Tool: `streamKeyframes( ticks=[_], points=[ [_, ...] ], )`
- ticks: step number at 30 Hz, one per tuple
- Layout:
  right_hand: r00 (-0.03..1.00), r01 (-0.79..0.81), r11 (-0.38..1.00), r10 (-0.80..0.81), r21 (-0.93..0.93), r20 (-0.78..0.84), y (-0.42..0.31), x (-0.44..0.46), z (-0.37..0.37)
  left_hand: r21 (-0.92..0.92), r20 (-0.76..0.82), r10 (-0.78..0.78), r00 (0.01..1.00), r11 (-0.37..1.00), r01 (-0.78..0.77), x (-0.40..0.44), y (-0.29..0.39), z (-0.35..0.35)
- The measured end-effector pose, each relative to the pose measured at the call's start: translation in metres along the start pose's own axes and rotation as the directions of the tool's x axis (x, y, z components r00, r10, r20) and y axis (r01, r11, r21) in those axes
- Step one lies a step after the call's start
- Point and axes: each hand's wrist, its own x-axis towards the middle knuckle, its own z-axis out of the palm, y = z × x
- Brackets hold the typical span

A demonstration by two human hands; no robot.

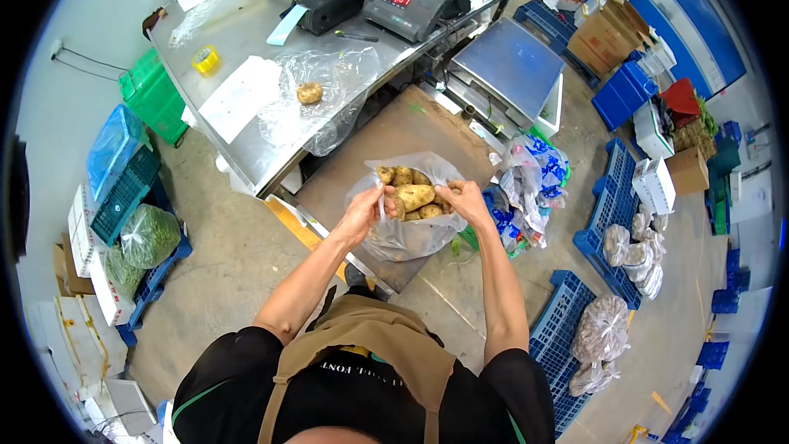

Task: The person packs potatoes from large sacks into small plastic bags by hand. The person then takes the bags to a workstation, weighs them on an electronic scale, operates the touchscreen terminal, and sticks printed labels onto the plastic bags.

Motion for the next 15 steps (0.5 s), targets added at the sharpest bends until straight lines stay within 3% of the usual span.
streamKeyframes(
  ticks=[10,15],
  points=[
    [0.992,0.119,0.993,-0.119,0.018,-0.037,0.012,0.004,-0.003,0.311,-0.100,0.106,0.989,0.948,-0.070,0.002,-0.008,0.002],
    [0.996,0.082,0.995,-0.083,0.058,0.018,0.013,0.008,-0.005,0.321,-0.152,0.159,0.976,0.941,-0.103,0.001,-0.013,0.002]
  ],
)
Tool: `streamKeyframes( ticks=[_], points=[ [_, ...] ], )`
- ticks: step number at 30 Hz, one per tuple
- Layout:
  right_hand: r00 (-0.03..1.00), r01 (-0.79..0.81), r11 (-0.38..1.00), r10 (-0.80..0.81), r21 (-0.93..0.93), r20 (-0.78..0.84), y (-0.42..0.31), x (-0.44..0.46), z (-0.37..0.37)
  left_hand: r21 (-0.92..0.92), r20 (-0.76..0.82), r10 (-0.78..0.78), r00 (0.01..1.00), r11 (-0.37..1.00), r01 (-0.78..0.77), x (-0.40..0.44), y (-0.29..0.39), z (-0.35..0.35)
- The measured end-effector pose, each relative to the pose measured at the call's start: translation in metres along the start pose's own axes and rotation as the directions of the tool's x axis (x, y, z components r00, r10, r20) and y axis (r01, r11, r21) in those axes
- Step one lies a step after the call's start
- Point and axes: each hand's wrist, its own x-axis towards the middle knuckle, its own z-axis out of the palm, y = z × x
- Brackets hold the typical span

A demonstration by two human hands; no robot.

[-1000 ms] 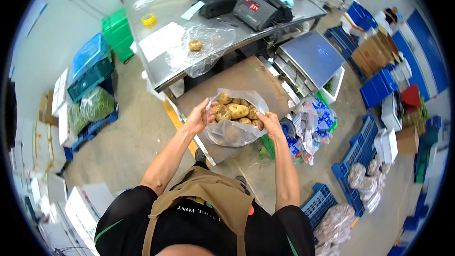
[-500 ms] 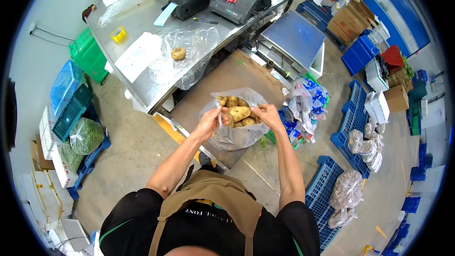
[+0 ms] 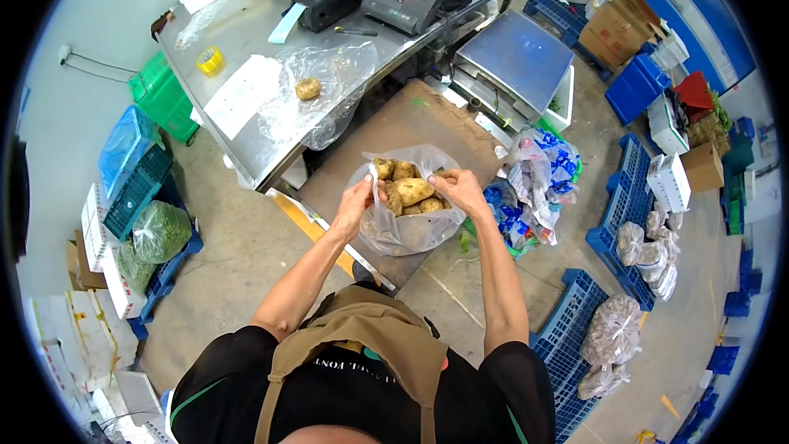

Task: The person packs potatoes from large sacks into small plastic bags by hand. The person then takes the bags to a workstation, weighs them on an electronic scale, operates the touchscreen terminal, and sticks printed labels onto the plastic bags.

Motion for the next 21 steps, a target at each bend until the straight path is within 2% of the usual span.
streamKeyframes(
  ticks=[4,7,8,10,11,14,15,18,19,21],
  points=[
    [1.000,0.002,1.000,-0.002,0.025,0.023,-0.005,0.002,-0.003,-0.023,-0.006,0.022,1.000,0.999,-0.022,0.000,-0.002,0.000],
    [0.993,0.062,0.998,-0.059,0.023,-0.103,-0.005,0.005,-0.001,0.089,-0.045,0.008,0.999,0.996,-0.004,0.002,0.003,0.000],
    [0.960,0.168,0.985,-0.174,-0.046,-0.219,-0.006,0.005,-0.001,0.074,-0.037,0.010,0.999,0.997,-0.008,0.000,0.007,0.002],
    [0.822,0.335,0.916,-0.398,-0.220,-0.406,-0.013,0.003,0.004,0.040,-0.020,0.007,1.000,0.999,-0.006,-0.007,0.015,0.005],
    [0.770,0.398,0.885,-0.465,-0.241,-0.437,-0.035,-0.007,0.002,-0.041,-0.032,0.012,0.999,0.999,-0.013,-0.009,0.014,0.006],
    [0.840,0.438,0.897,-0.429,-0.051,-0.331,-0.061,-0.032,0.013,-0.083,0.017,-0.028,0.999,0.996,0.030,-0.018,0.008,-0.007],
    [0.933,0.340,0.940,-0.339,-0.019,-0.119,-0.066,-0.038,0.016,-0.122,0.000,-0.055,0.999,0.991,0.054,-0.026,0.008,-0.008],
    [0.928,0.368,0.903,-0.343,-0.220,0.145,-0.020,-0.022,0.048,-0.236,0.035,-0.101,0.994,0.966,0.107,-0.037,-0.003,-0.026],
    [0.948,0.289,0.919,-0.234,-0.268,0.217,-0.018,-0.018,0.054,-0.251,0.043,-0.126,0.991,0.959,0.133,-0.041,0.001,-0.028],
    [0.974,0.185,0.939,-0.135,-0.290,0.182,-0.016,-0.014,0.073,-0.248,0.064,-0.135,0.989,0.957,0.147,-0.043,0.004,-0.032]
  ],
)
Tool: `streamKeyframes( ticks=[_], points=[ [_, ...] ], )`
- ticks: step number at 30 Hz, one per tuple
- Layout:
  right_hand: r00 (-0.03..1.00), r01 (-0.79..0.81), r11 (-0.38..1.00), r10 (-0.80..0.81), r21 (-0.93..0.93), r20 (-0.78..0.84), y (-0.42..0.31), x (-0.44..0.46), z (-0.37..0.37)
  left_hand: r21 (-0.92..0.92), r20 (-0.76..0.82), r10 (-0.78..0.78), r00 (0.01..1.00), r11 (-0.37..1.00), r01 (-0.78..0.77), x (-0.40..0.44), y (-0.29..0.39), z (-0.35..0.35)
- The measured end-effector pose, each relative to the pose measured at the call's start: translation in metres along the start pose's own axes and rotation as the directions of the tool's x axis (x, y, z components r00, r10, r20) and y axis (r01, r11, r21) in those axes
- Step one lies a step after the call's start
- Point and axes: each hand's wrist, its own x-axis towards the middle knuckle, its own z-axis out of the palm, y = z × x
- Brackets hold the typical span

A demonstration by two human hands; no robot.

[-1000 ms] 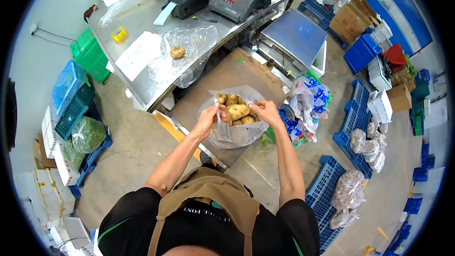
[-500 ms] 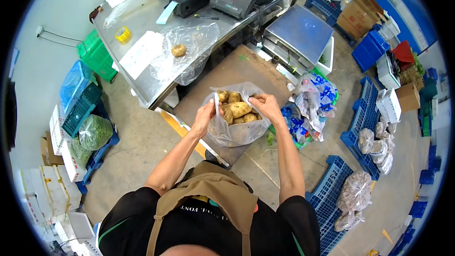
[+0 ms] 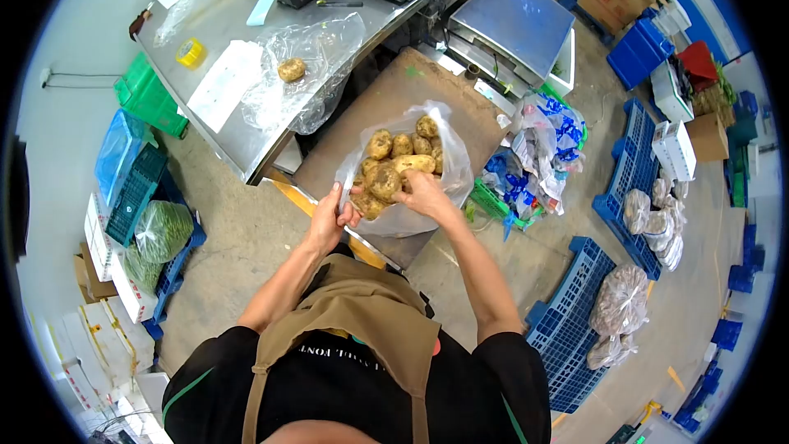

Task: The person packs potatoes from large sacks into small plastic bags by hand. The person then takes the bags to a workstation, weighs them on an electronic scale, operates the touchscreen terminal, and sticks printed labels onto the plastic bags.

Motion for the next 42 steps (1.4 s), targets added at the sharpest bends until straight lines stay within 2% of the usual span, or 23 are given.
streamKeyframes(
  ticks=[3,6,9,11,13,15,19,20,22,24,26,27,29,30,32,33,35,37,41,42],
  points=[
    [0.990,-0.136,0.988,0.132,-0.075,-0.053,0.018,0.021,0.046,0.013,0.069,-0.042,0.997,0.999,0.041,0.005,0.004,-0.012],
    [0.968,-0.244,0.953,0.230,-0.179,-0.096,0.001,0.033,0.066,0.087,0.142,-0.098,0.985,0.992,0.087,0.011,0.017,-0.016],
    [0.947,-0.249,0.966,0.228,-0.068,-0.225,0.004,0.043,0.087,0.158,0.269,-0.150,0.951,0.981,0.110,0.031,0.007,-0.041],
    [0.930,-0.252,0.963,0.213,-0.096,-0.298,-0.007,0.043,0.083,0.267,0.342,-0.181,0.922,0.959,0.089,0.038,0.017,-0.047],
    [0.902,-0.302,0.952,0.268,-0.050,-0.338,-0.027,0.041,0.067,0.163,0.383,-0.124,0.916,0.984,0.065,0.043,0.015,-0.049],
    [0.828,-0.320,0.942,0.328,0.097,-0.455,-0.064,0.033,0.049,0.287,0.387,-0.167,0.907,0.956,0.054,0.047,0.019,-0.059],
    [0.725,-0.254,0.966,0.224,0.050,-0.651,-0.100,0.032,0.023,0.385,0.490,-0.171,0.855,0.922,-0.036,0.050,0.037,-0.084],
    [0.700,-0.240,0.970,0.200,0.037,-0.685,-0.116,0.033,0.016,0.469,0.444,-0.210,0.871,0.883,-0.026,0.041,0.059,-0.085],
    [0.652,-0.203,0.979,0.145,0.014,-0.744,-0.138,0.041,0.004,0.424,0.416,-0.198,0.887,0.906,0.003,0.033,0.073,-0.097],
    [0.683,-0.115,0.987,0.160,0.111,-0.712,-0.152,0.062,-0.006,0.340,0.392,-0.156,0.907,0.940,0.015,0.033,0.066,-0.112],
    [0.716,-0.049,0.982,0.161,0.181,-0.680,-0.172,0.085,-0.016,0.409,0.340,-0.173,0.924,0.913,0.021,0.028,0.072,-0.119],
    [0.707,-0.003,0.991,0.097,0.133,-0.700,-0.154,0.109,-0.011,0.449,0.318,-0.176,0.932,0.893,0.016,0.030,0.081,-0.123],
    [0.730,0.110,0.963,0.090,0.246,-0.678,-0.157,0.155,-0.011,0.414,0.313,-0.144,0.939,0.910,0.002,0.027,0.087,-0.130],
    [0.742,0.094,0.947,0.140,0.308,-0.656,-0.138,0.186,-0.007,0.394,0.309,-0.133,0.942,0.919,0.001,0.027,0.089,-0.133],
    [0.765,0.152,0.787,0.290,0.598,-0.575,-0.137,0.233,-0.002,0.370,0.304,-0.098,0.948,0.929,-0.022,0.026,0.096,-0.143],
    [0.730,0.172,0.701,0.381,0.692,-0.568,-0.129,0.261,0.007,0.357,0.299,-0.082,0.951,0.934,-0.032,0.026,0.102,-0.147],
    [0.719,0.165,0.650,0.436,0.742,-0.541,-0.131,0.298,0.013,0.329,0.256,-0.067,0.964,0.944,-0.021,0.021,0.125,-0.153],
    [0.717,0.136,0.669,0.443,0.731,-0.539,-0.126,0.330,0.018,0.336,0.210,-0.045,0.977,0.941,-0.029,0.023,0.143,-0.164],
    [0.662,0.007,0.675,0.550,0.738,-0.510,-0.138,0.357,0.023,0.254,0.132,0.036,0.991,0.965,-0.068,0.039,0.185,-0.199],
    [0.674,-0.042,0.684,0.557,0.728,-0.485,-0.118,0.372,0.032,0.247,0.107,0.054,0.993,0.966,-0.079,0.045,0.199,-0.209]
  ],
)
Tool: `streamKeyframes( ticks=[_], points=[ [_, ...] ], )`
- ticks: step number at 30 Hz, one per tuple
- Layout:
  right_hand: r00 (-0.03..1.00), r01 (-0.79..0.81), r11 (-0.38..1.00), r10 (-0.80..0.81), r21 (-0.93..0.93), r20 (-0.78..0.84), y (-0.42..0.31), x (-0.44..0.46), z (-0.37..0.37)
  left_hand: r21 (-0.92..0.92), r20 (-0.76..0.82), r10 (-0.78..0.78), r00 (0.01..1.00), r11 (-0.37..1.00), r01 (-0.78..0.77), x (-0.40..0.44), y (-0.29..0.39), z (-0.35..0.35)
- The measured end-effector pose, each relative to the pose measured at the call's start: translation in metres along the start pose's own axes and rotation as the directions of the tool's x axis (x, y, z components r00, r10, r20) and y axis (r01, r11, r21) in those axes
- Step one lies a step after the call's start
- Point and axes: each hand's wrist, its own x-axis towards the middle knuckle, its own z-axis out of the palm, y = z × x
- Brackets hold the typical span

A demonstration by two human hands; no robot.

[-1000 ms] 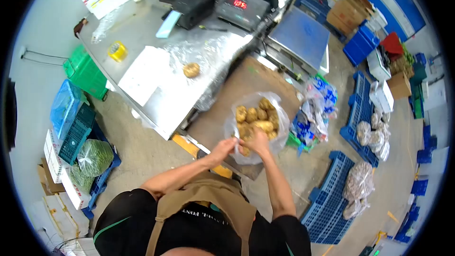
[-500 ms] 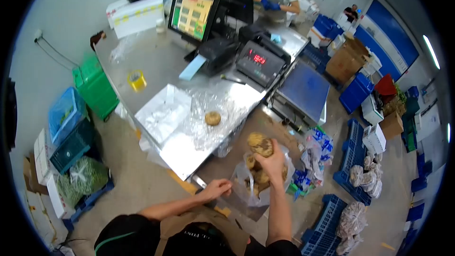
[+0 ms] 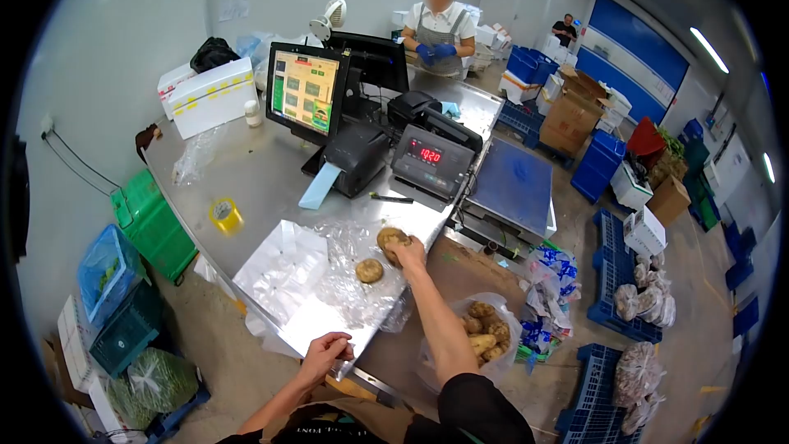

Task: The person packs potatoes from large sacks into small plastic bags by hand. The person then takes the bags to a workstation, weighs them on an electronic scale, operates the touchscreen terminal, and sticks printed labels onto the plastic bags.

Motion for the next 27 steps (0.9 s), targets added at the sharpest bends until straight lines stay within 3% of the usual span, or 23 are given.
streamKeyframes(
  ticks=[2,3,4,5,7,9,10,12,15,17,19,21,22,25,26,27],
  points=[
    [0.997,0.006,0.967,0.015,-0.254,0.079,0.012,0.007,-0.002,-0.070,-0.007,0.005,1.000,0.998,-0.006,0.021,0.013,-0.032],
    [0.974,0.053,0.970,0.002,-0.237,0.226,-0.038,-0.035,-0.005,-0.084,-0.026,0.013,1.000,0.996,-0.015,0.034,0.016,-0.052],
    [0.959,0.074,0.977,-0.015,-0.199,0.284,-0.011,-0.015,-0.006,-0.095,0.009,0.032,0.999,0.995,-0.031,0.047,0.023,-0.072],
    [0.974,0.138,0.867,-0.030,-0.479,0.226,-0.012,-0.015,-0.010,-0.179,0.052,0.021,0.998,0.984,-0.011,0.062,0.030,-0.089],
    [0.905,0.387,0.601,-0.392,-0.699,0.164,-0.012,-0.029,-0.009,-0.171,0.071,0.028,0.997,0.985,-0.016,0.088,0.056,-0.118],
    [0.764,0.473,0.489,-0.641,-0.733,0.065,-0.040,-0.058,0.003,-0.118,0.101,0.066,0.993,0.992,-0.054,0.120,0.073,-0.151],
    [0.901,0.298,0.622,-0.435,-0.724,-0.003,-0.060,-0.068,0.008,-0.102,0.105,0.092,0.990,0.992,-0.081,0.136,0.086,-0.164],
    [0.953,0.104,0.636,-0.285,-0.765,-0.107,-0.074,-0.083,0.023,-0.088,0.090,0.141,0.986,0.987,-0.133,0.167,0.110,-0.192],
    [0.976,-0.050,0.457,-0.168,-0.888,-0.142,-0.050,-0.078,0.024,-0.114,-0.042,0.195,0.980,0.973,-0.199,0.208,0.137,-0.236],
    [0.832,0.262,0.458,-0.553,-0.850,-0.041,-0.035,-0.081,0.035,-0.190,-0.152,0.227,0.962,0.948,-0.254,0.237,0.142,-0.264],
    [0.714,0.399,0.362,-0.699,-0.842,0.038,-0.040,-0.075,0.050,-0.217,-0.250,0.189,0.950,0.945,-0.245,0.262,0.144,-0.291],
    [0.745,0.373,0.268,-0.657,-0.888,0.115,-0.063,-0.076,0.065,-0.243,-0.312,0.161,0.936,0.939,-0.243,0.288,0.148,-0.308],
    [0.876,0.288,0.274,-0.463,-0.918,0.136,-0.072,-0.068,0.068,-0.256,-0.337,0.145,0.930,0.937,-0.239,0.300,0.149,-0.315],
    [0.830,0.423,0.306,-0.508,-0.853,0.229,-0.115,-0.046,0.118,-0.222,-0.390,0.161,0.906,0.939,-0.263,0.334,0.154,-0.328],
    [0.884,0.369,0.310,-0.408,-0.876,0.228,-0.125,-0.037,0.139,-0.204,-0.408,0.172,0.897,0.940,-0.274,0.344,0.153,-0.331],
    [0.806,0.494,0.275,-0.500,-0.825,0.316,-0.139,-0.028,0.166,-0.188,-0.424,0.183,0.887,0.940,-0.284,0.356,0.152,-0.334]
  ],
)
